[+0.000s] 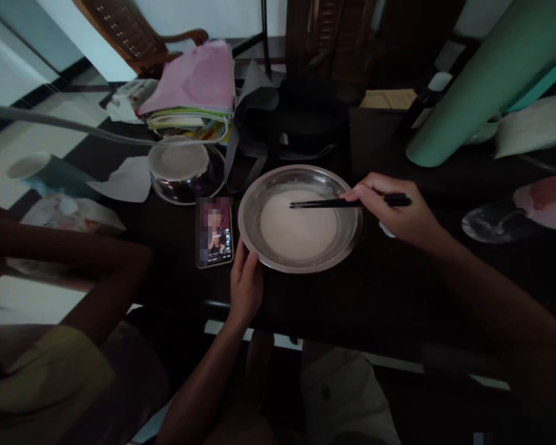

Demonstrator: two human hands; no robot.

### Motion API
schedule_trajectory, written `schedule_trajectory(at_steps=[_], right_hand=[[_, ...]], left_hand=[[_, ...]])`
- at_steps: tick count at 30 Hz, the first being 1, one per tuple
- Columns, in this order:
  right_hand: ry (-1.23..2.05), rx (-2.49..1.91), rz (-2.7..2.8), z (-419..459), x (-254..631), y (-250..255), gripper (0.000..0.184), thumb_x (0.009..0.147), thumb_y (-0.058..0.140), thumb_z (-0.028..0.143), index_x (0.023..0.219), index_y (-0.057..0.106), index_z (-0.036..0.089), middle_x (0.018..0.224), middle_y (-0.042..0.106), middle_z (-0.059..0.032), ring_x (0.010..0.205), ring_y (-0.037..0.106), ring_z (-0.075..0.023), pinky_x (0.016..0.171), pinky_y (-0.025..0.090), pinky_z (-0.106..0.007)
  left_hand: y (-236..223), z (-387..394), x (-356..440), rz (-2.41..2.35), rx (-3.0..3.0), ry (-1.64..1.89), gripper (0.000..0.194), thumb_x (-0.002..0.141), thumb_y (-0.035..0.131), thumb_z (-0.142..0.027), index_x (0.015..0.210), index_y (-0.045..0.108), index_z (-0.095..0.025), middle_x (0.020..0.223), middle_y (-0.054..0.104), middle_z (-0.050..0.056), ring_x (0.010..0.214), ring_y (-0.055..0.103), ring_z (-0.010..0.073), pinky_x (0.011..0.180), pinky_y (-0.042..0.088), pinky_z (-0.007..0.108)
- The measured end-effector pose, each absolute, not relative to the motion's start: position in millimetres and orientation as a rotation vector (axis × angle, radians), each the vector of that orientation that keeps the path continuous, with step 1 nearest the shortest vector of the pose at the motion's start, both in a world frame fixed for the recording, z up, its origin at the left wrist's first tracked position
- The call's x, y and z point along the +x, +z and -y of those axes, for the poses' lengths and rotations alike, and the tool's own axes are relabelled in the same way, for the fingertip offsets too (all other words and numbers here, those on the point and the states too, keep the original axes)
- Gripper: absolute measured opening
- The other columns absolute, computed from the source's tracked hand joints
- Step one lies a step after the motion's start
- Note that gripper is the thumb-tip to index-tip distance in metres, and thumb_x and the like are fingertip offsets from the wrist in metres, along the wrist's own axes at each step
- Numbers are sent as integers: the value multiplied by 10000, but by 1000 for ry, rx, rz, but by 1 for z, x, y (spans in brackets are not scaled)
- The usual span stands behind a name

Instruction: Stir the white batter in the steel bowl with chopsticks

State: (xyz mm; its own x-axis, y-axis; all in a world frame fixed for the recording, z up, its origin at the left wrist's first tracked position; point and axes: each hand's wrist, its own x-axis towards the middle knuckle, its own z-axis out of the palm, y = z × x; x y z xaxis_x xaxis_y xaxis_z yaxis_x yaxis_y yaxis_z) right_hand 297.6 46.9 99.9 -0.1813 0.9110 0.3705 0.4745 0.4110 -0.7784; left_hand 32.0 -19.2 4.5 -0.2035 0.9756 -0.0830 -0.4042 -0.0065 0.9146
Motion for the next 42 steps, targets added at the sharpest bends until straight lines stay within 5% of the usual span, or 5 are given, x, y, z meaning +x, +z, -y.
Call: schedule_trajectory(at_steps=[13, 22, 29, 35, 42], right_hand=[[864, -1204, 1649, -32, 315, 130, 406, 974, 616, 509, 663, 721, 271, 560, 615, -13, 476, 517, -138, 445, 378, -330], [821, -1140, 1905, -39, 293, 109, 260, 980, 607, 424, 826, 759, 279, 829, 743, -25, 765, 665, -184, 684, 513, -336], [548, -1253, 1754, -39, 307, 117, 416, 979, 585, 540, 706, 708, 252, 681, 658, -39, 605, 560, -171, 552, 409, -359], [700, -1278, 1593, -28, 315, 131, 398, 973, 621, 493, 646, 719, 289, 621, 652, -32, 527, 539, -164, 487, 372, -366], [894, -1173, 1835, -31, 294, 117, 327, 983, 594, 453, 788, 768, 256, 793, 747, -34, 689, 646, -178, 632, 507, -339]], left_hand=[[-1, 19, 30, -1083, 724, 1486, 614, 842, 770, -435, 1428, 618, -327, 1550, 571, 30, 1512, 426, 273, 1244, 353, 389], [2, 19, 31, -1069, 713, 1490, 591, 855, 759, -405, 1423, 621, -319, 1561, 559, 32, 1523, 408, 271, 1257, 331, 383], [3, 19, 32, -1059, 750, 1495, 561, 894, 711, -375, 1443, 605, -321, 1570, 548, 32, 1520, 416, 252, 1264, 318, 383], [2, 20, 32, -1063, 744, 1503, 580, 874, 740, -399, 1434, 616, -317, 1562, 557, 31, 1509, 432, 255, 1256, 333, 377], [0, 20, 30, -1071, 763, 1489, 588, 885, 729, -423, 1449, 599, -321, 1557, 562, 42, 1507, 434, 268, 1249, 348, 400]])
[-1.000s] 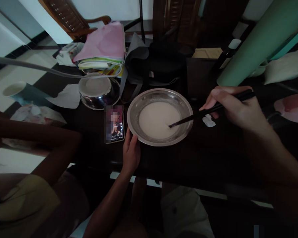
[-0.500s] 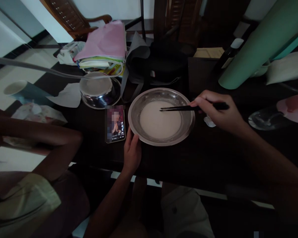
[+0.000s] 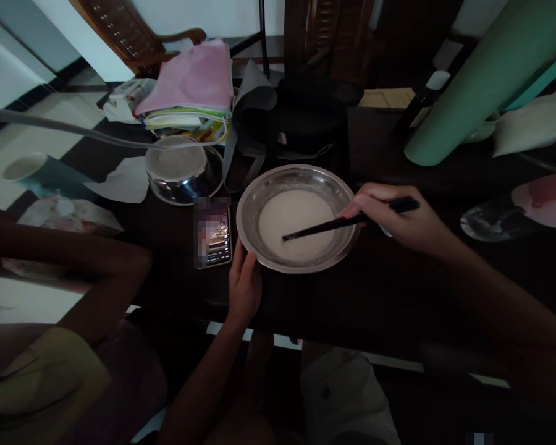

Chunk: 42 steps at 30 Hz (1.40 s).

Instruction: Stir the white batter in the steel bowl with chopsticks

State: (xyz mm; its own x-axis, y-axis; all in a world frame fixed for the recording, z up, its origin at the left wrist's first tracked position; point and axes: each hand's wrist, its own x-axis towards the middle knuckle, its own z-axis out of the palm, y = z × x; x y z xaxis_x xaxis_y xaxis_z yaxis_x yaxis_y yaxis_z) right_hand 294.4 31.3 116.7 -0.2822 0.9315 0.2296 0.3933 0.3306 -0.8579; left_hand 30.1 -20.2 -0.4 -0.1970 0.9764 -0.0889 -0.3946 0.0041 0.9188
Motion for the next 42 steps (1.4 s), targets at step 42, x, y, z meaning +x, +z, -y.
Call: schedule_trajectory(at_steps=[42], right_hand=[[633, -1290, 1604, -27, 312, 125, 397, 982, 583, 536, 683, 704, 304, 591, 615, -25, 482, 468, -160, 494, 343, -390]], left_hand=[[5, 20, 32, -1084, 739, 1491, 576, 865, 751, -420, 1422, 628, -337, 1547, 574, 19, 1507, 435, 257, 1242, 357, 382]])
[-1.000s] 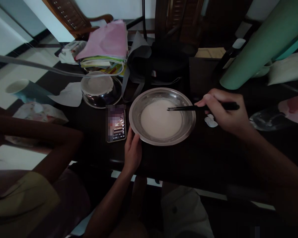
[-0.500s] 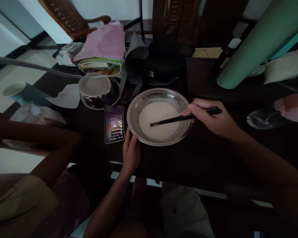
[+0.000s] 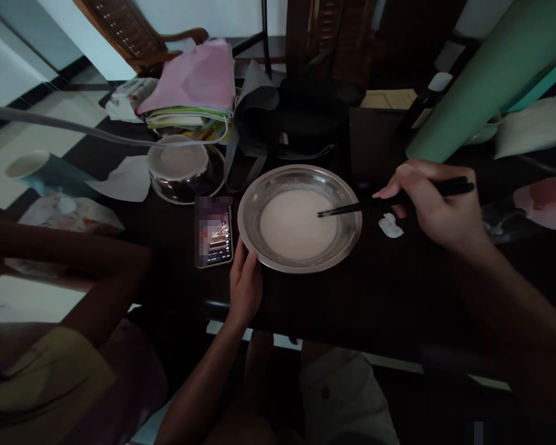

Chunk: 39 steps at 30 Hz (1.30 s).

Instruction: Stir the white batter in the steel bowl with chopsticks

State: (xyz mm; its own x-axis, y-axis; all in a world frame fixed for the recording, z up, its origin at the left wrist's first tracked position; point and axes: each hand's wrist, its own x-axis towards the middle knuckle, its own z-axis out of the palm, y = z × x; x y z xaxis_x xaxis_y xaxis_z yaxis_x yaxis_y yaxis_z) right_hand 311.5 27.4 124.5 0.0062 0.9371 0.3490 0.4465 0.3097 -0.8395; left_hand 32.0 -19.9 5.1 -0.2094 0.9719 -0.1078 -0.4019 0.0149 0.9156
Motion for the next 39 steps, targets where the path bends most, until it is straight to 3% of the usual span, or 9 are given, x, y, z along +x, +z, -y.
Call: schedule_trajectory(at_steps=[4, 8, 12, 17, 24, 31, 35, 39], right_hand=[[785, -1248, 1565, -24, 313, 130, 390, 962, 618, 522, 655, 709, 299, 643, 671, -35, 457, 469, -151, 468, 336, -382], [918, -1206, 1616, -26, 302, 127, 409, 955, 629, 529, 659, 708, 258, 683, 705, -23, 473, 536, -137, 484, 404, -352], [897, -1194, 1760, -29, 291, 116, 355, 961, 614, 528, 749, 749, 277, 706, 711, -11, 615, 626, -169, 601, 500, -340], [771, -1209, 1823, -33, 289, 106, 273, 980, 606, 470, 830, 763, 305, 813, 731, -25, 783, 668, -209, 702, 517, -358], [604, -1274, 1706, -31, 298, 118, 393, 972, 605, 532, 694, 688, 266, 721, 695, -25, 626, 607, -173, 556, 446, -354], [747, -1271, 1577, -25, 315, 131, 380, 979, 612, 492, 665, 722, 308, 638, 667, -33, 509, 527, -168, 476, 371, -382], [906, -1209, 1608, -28, 310, 128, 407, 959, 632, 521, 661, 722, 259, 681, 701, -25, 476, 541, -138, 467, 397, -342], [872, -1184, 1758, -31, 297, 117, 374, 994, 588, 474, 753, 754, 241, 689, 692, -14, 573, 594, -141, 560, 455, -311]], left_hand=[[5, 19, 32, -1089, 751, 1487, 573, 875, 740, -428, 1428, 620, -335, 1541, 580, 20, 1511, 428, 261, 1250, 343, 389], [4, 20, 32, -1083, 753, 1495, 566, 875, 742, -425, 1420, 624, -330, 1545, 576, 21, 1514, 423, 262, 1255, 334, 387], [2, 20, 31, -1088, 741, 1492, 565, 866, 753, -436, 1409, 633, -334, 1547, 575, 19, 1519, 415, 265, 1248, 346, 386], [4, 20, 31, -1084, 742, 1496, 537, 871, 748, -425, 1390, 649, -331, 1526, 596, 22, 1506, 434, 268, 1246, 350, 392], [3, 20, 31, -1079, 751, 1486, 528, 878, 745, -424, 1388, 644, -335, 1533, 587, 22, 1519, 413, 277, 1256, 334, 400], [1, 19, 31, -1091, 751, 1484, 538, 880, 738, -424, 1401, 634, -341, 1534, 587, 17, 1516, 422, 261, 1252, 339, 387], [0, 18, 30, -1109, 750, 1492, 568, 857, 756, -434, 1400, 637, -319, 1519, 601, 35, 1508, 431, 278, 1240, 358, 393], [-1, 18, 29, -1104, 787, 1480, 567, 874, 738, -443, 1415, 623, -315, 1514, 605, 40, 1505, 435, 274, 1242, 355, 393]])
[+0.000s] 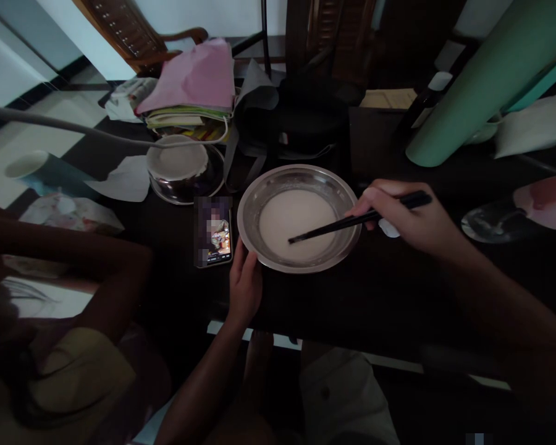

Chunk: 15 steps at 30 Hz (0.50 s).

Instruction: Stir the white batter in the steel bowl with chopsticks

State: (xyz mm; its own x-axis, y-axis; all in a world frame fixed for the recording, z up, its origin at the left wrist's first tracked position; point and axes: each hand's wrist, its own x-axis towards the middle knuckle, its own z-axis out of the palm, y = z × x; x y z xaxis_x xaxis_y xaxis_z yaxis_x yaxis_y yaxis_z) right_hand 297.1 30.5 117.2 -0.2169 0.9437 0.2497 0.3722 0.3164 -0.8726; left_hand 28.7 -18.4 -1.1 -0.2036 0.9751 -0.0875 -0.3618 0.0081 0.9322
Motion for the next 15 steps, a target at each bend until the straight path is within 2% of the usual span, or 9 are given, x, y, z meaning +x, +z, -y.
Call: schedule_trajectory(at_steps=[4, 7, 12, 15], right_hand=[[774, -1165, 1883, -34, 290, 106, 266, 995, 595, 415, 851, 766, 270, 763, 715, -14, 681, 633, -162, 636, 497, -316], [670, -1181, 1863, -36, 291, 103, 255, 987, 609, 403, 822, 749, 268, 801, 727, -21, 729, 658, -173, 655, 501, -322], [564, -1268, 1716, -35, 302, 114, 385, 980, 610, 489, 694, 693, 245, 666, 674, -15, 560, 575, -140, 547, 436, -329], [593, -1282, 1612, -34, 312, 122, 404, 986, 590, 524, 697, 706, 268, 586, 618, -12, 482, 502, -132, 483, 383, -342]], left_hand=[[0, 19, 29, -1115, 778, 1475, 560, 877, 736, -437, 1414, 624, -326, 1506, 612, 26, 1498, 445, 270, 1243, 350, 389], [2, 19, 30, -1109, 765, 1491, 556, 872, 739, -417, 1409, 632, -324, 1528, 593, 23, 1508, 432, 265, 1247, 340, 376], [4, 19, 31, -1103, 773, 1483, 569, 870, 737, -429, 1420, 626, -334, 1556, 565, 18, 1511, 427, 256, 1233, 364, 366], [3, 19, 31, -1096, 764, 1493, 567, 865, 743, -431, 1415, 631, -347, 1558, 564, 13, 1503, 442, 248, 1232, 364, 366]])
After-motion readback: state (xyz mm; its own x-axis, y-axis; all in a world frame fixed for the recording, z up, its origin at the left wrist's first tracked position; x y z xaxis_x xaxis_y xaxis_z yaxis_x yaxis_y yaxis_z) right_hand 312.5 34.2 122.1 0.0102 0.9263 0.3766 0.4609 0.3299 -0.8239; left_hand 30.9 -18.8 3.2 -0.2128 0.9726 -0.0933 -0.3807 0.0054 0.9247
